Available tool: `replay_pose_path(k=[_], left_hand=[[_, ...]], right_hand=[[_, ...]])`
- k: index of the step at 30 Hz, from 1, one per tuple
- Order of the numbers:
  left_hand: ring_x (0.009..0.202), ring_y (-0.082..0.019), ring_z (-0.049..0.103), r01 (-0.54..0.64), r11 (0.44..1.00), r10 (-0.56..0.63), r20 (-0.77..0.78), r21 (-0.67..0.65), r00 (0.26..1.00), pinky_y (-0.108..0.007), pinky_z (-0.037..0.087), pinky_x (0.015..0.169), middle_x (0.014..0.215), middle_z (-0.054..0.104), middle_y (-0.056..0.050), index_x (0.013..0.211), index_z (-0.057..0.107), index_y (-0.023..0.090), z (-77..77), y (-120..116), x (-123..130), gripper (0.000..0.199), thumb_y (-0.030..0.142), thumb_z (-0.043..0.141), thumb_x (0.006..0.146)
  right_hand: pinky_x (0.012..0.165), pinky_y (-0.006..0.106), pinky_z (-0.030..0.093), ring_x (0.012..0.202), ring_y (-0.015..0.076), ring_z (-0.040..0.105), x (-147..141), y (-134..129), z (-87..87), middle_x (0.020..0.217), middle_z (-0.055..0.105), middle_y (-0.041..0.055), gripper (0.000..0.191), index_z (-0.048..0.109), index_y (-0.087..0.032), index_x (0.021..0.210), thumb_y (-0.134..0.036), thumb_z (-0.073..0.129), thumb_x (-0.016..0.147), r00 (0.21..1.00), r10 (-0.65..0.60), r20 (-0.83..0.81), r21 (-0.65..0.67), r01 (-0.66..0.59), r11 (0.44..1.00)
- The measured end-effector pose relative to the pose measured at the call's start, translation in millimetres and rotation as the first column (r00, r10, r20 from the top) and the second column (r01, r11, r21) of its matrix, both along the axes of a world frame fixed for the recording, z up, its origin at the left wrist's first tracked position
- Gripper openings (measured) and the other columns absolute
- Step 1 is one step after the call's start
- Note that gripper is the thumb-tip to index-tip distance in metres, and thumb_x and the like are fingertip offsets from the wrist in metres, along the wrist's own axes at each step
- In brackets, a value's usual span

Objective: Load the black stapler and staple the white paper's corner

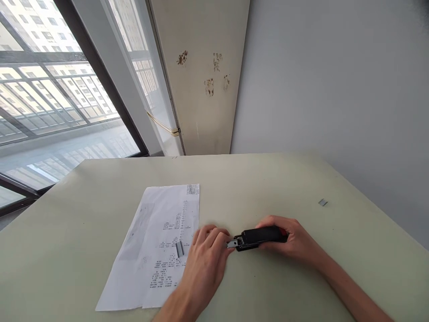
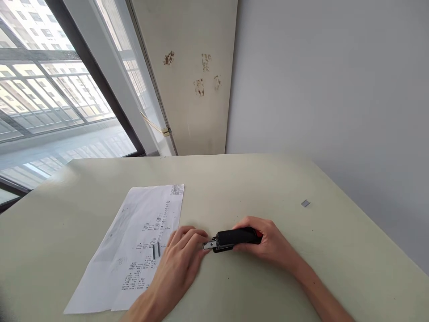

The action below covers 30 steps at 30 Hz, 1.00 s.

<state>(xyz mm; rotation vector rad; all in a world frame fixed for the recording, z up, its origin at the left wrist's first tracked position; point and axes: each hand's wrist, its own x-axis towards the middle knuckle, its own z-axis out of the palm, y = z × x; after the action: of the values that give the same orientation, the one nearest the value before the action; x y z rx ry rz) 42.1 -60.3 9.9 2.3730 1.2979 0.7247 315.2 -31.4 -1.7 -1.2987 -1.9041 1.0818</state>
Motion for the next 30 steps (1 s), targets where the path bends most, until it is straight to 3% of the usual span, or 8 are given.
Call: replay_pose_path(k=[7, 10, 13, 15, 17, 21, 24, 30], left_hand=[[0.123, -0.029, 0.058, -0.026, 0.996, 0.031, -0.053, 0.089, 0.998, -0.050, 0.055, 0.097, 0.125, 0.070, -0.006, 0.110, 0.065, 0.026, -1.0, 8.7, -13.3, 0.013, 0.020, 0.056, 0.102], [0.128, -0.031, 0.058, -0.022, 0.994, 0.027, -0.044, 0.107, 0.999, -0.050, 0.055, 0.100, 0.132, 0.067, -0.007, 0.126, 0.062, 0.029, 3.2, 12.7, -21.8, 0.025, 0.030, 0.062, 0.101], [0.117, -0.028, 0.065, -0.083, 0.995, 0.085, -0.034, 0.056, 0.996, -0.045, 0.058, 0.094, 0.128, 0.066, -0.008, 0.132, 0.059, 0.028, 14.8, 22.0, -42.2, 0.035, 0.043, 0.063, 0.100], [0.097, -0.023, 0.070, -0.137, 0.990, 0.135, -0.066, -0.020, 0.989, -0.038, 0.060, 0.082, 0.112, 0.069, -0.005, 0.121, 0.063, 0.026, 23.4, 30.3, -62.4, 0.028, 0.047, 0.055, 0.103], [0.090, -0.022, 0.070, -0.158, 0.985, 0.150, -0.112, -0.067, 0.982, -0.036, 0.059, 0.077, 0.101, 0.070, -0.004, 0.114, 0.067, 0.027, 30.2, 37.6, -84.6, 0.028, 0.048, 0.049, 0.105], [0.112, -0.026, 0.069, -0.014, 0.981, 0.003, -0.056, -0.192, 0.998, -0.040, 0.060, 0.092, 0.124, 0.071, -0.004, 0.117, 0.072, 0.034, 37.4, 43.0, -120.9, 0.025, 0.047, 0.059, 0.101], [0.134, -0.029, 0.059, 0.118, 0.942, -0.127, -0.008, -0.314, 0.992, -0.047, 0.058, 0.102, 0.143, 0.063, -0.004, 0.121, 0.073, 0.039, 39.3, 40.2, -134.5, 0.029, 0.046, 0.072, 0.093], [0.148, -0.030, 0.045, 0.136, 0.935, -0.165, -0.065, -0.327, 0.984, -0.047, 0.059, 0.103, 0.154, 0.055, 0.000, 0.121, 0.074, 0.043, 30.5, 38.2, -141.7, 0.031, 0.038, 0.076, 0.091]], right_hand=[[0.066, 0.031, 0.052, 0.077, 0.0217, 0.067, 6.8, 1.4, -5.1, 0.092, 0.078, 0.0029, 0.031, 0.076, -0.026, 0.101, -0.052, 0.079, 0.084, 0.995, -0.083, 0.062, 0.011, 0.082, 0.997], [0.065, 0.030, 0.051, 0.076, 0.0215, 0.066, 3.9, 0.3, -6.8, 0.091, 0.077, 0.0024, 0.030, 0.076, -0.027, 0.101, -0.052, 0.078, 0.085, 0.992, -0.103, 0.072, 0.043, 0.100, 0.994], [0.064, 0.030, 0.051, 0.074, 0.0204, 0.065, -0.6, -1.0, -7.8, 0.088, 0.075, 0.0016, 0.031, 0.074, -0.027, 0.101, -0.053, 0.077, 0.085, 0.993, -0.106, 0.057, 0.052, 0.103, 0.993], [0.064, 0.029, 0.051, 0.074, 0.0202, 0.065, -3.9, -2.0, -7.7, 0.089, 0.074, 0.0015, 0.032, 0.073, -0.027, 0.102, -0.054, 0.075, 0.086, 0.994, -0.105, 0.041, 0.051, 0.103, 0.993], [0.064, 0.029, 0.051, 0.075, 0.0198, 0.065, -6.6, -3.1, -7.1, 0.089, 0.074, 0.0013, 0.031, 0.072, -0.027, 0.102, -0.054, 0.074, 0.088, 0.995, -0.098, 0.029, 0.048, 0.097, 0.994], [0.064, 0.028, 0.049, 0.076, 0.0189, 0.063, -8.8, -5.6, -5.3, 0.091, 0.074, 0.0003, 0.028, 0.071, -0.028, 0.104, -0.052, 0.073, 0.090, 0.996, -0.088, 0.030, 0.030, 0.087, 0.996], [0.064, 0.028, 0.048, 0.077, 0.0193, 0.062, -8.5, -7.0, -3.9, 0.092, 0.073, 0.0005, 0.028, 0.071, -0.028, 0.106, -0.052, 0.072, 0.091, 0.995, -0.092, 0.040, 0.014, 0.091, 0.996], [0.063, 0.029, 0.047, 0.074, 0.0194, 0.060, -9.9, -8.6, 0.1, 0.090, 0.072, 0.0012, 0.030, 0.070, -0.028, 0.105, -0.055, 0.070, 0.092, 0.995, -0.085, 0.048, -0.002, 0.085, 0.996]])
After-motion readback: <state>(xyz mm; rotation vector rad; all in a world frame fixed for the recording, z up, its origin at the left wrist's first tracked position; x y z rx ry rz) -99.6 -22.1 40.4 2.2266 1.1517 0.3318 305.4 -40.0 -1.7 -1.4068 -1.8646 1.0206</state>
